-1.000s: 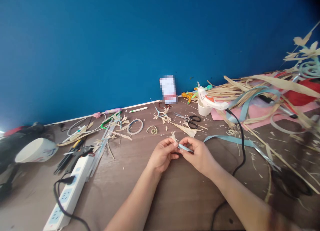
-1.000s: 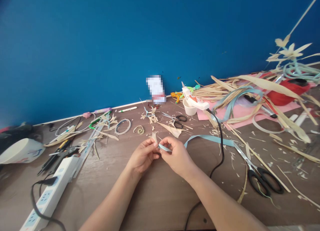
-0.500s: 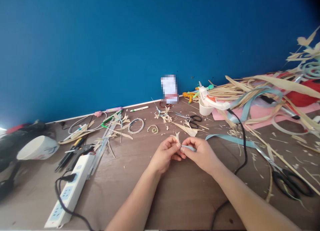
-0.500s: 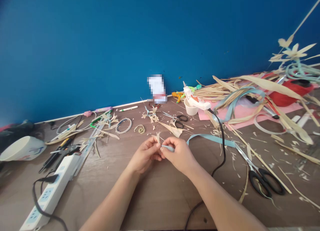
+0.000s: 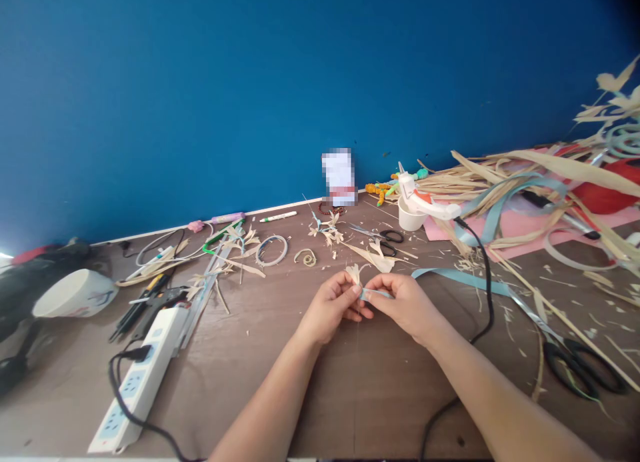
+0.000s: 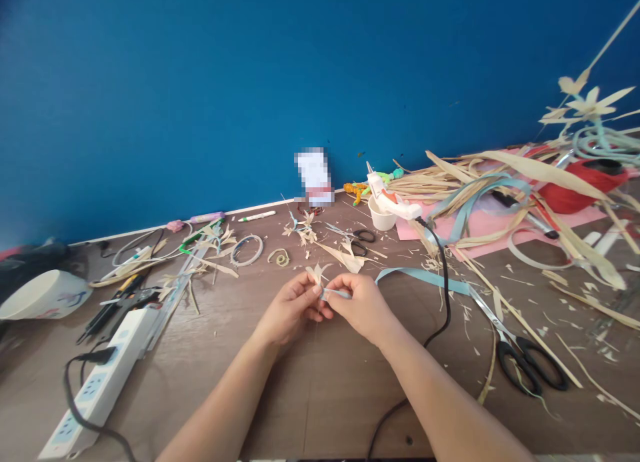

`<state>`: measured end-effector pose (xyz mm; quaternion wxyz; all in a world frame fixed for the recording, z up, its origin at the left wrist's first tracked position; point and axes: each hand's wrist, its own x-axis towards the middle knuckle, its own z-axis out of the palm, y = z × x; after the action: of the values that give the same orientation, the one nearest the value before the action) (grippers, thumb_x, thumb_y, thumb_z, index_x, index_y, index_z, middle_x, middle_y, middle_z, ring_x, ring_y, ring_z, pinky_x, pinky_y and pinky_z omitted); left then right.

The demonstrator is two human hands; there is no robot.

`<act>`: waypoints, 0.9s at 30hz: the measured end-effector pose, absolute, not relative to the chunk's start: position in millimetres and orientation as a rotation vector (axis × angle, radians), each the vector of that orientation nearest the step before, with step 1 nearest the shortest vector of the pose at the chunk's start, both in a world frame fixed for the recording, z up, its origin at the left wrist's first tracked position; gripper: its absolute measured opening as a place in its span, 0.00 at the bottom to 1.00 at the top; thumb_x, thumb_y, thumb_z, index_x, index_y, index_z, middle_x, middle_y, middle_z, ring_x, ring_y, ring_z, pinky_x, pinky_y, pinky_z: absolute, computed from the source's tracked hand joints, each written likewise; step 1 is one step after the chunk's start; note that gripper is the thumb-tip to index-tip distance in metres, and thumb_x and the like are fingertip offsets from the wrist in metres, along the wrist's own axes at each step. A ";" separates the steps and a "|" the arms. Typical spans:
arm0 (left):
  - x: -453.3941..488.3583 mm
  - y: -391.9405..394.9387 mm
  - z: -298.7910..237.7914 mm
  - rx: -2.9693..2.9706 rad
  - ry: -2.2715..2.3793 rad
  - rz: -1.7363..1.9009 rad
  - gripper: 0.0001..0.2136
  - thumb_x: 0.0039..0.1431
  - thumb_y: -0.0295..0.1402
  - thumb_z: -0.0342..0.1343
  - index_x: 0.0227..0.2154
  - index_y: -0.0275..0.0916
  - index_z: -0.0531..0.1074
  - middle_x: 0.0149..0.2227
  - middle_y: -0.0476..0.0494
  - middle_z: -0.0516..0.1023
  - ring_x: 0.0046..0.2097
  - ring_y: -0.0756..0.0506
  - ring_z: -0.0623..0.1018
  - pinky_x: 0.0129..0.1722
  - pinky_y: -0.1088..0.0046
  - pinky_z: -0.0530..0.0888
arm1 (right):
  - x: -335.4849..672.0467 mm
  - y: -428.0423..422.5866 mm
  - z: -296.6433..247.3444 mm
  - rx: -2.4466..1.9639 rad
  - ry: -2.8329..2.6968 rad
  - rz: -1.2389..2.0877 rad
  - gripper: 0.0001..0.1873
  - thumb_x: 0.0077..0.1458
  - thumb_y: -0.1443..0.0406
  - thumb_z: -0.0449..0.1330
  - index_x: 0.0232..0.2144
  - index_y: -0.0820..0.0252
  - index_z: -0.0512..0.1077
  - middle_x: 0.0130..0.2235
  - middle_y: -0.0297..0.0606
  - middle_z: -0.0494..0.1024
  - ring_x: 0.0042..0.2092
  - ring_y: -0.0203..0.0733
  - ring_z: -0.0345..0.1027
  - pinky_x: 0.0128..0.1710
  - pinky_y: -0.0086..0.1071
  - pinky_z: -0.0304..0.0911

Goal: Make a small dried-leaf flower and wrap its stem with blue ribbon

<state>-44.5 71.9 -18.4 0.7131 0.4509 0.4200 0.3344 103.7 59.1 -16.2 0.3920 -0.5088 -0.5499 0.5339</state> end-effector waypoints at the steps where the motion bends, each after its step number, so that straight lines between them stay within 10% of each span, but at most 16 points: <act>1: -44.4 71.8 -18.0 1.014 0.947 0.751 0.12 0.49 0.39 0.56 0.29 0.36 0.63 0.22 0.51 0.70 0.24 0.52 0.76 0.20 0.84 0.67 | 103.7 59.0 -15.9 -1.283 -1.389 1.366 0.06 0.46 0.66 0.55 0.22 0.62 0.70 0.23 0.33 0.74 0.26 0.34 0.63 0.29 0.28 0.58; 27: -46.4 73.9 -18.5 1.137 1.087 0.892 0.11 0.44 0.37 0.60 0.23 0.33 0.69 0.19 0.49 0.70 0.23 0.52 0.70 0.24 0.78 0.67 | 104.5 56.7 -17.2 -1.264 -1.368 1.374 0.08 0.47 0.64 0.57 0.25 0.63 0.72 0.25 0.35 0.75 0.27 0.35 0.64 0.28 0.29 0.58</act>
<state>-46.4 73.9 -18.5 0.6183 0.4943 0.4723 0.3878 104.5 56.7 -17.2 0.4018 -0.5000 -0.5414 0.5436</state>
